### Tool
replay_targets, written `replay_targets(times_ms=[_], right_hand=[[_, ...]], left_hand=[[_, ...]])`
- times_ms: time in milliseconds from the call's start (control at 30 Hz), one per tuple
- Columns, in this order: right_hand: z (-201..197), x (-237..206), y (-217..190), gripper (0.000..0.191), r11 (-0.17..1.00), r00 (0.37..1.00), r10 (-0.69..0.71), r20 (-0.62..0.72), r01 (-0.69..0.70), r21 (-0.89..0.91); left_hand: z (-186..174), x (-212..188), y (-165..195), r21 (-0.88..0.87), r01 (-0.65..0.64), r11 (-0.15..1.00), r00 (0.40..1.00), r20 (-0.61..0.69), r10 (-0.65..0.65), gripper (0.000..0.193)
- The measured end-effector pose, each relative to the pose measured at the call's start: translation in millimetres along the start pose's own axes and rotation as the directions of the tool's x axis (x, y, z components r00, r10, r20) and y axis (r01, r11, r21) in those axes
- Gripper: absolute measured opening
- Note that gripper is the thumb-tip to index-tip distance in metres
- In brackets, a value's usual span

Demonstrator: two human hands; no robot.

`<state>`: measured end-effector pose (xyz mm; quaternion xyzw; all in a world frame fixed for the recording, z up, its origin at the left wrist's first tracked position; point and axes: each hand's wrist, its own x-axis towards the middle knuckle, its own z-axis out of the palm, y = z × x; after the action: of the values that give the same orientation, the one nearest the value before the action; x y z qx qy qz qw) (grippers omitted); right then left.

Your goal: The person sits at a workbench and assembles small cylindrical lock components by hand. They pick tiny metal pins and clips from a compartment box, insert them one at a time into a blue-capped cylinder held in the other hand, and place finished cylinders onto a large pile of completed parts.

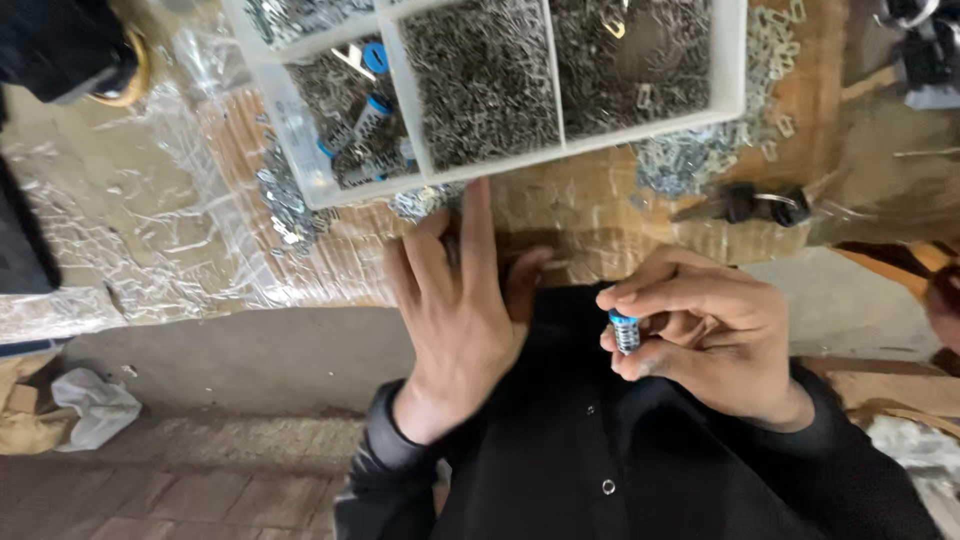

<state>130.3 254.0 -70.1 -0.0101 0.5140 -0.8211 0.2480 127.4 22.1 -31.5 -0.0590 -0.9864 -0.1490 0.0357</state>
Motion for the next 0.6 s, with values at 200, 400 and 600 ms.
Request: replay_targets(times_ms=[200,400,600], right_hand=[[-6.6,-21.1,-6.5,0.039,1.000,0.998,-0.012,-0.069,0.011,-0.011],[1.0,-12.9,12.5,0.040,0.999,0.999,-0.028,-0.046,0.026,-0.044],[24.5,15.2,18.6,0.046,1.000,0.999,-0.003,-0.042,0.004,0.028]], left_hand=[[5.2,-4.9,-9.1,-0.040,-0.049,0.998,0.998,0.047,0.050,0.064],[-11.8,-12.4,-39.7,-0.121,-0.447,0.886,0.892,-0.136,0.432,0.028],[-11.6,-28.1,-66.1,-0.221,-0.335,0.916,0.920,-0.284,0.269,0.020]])
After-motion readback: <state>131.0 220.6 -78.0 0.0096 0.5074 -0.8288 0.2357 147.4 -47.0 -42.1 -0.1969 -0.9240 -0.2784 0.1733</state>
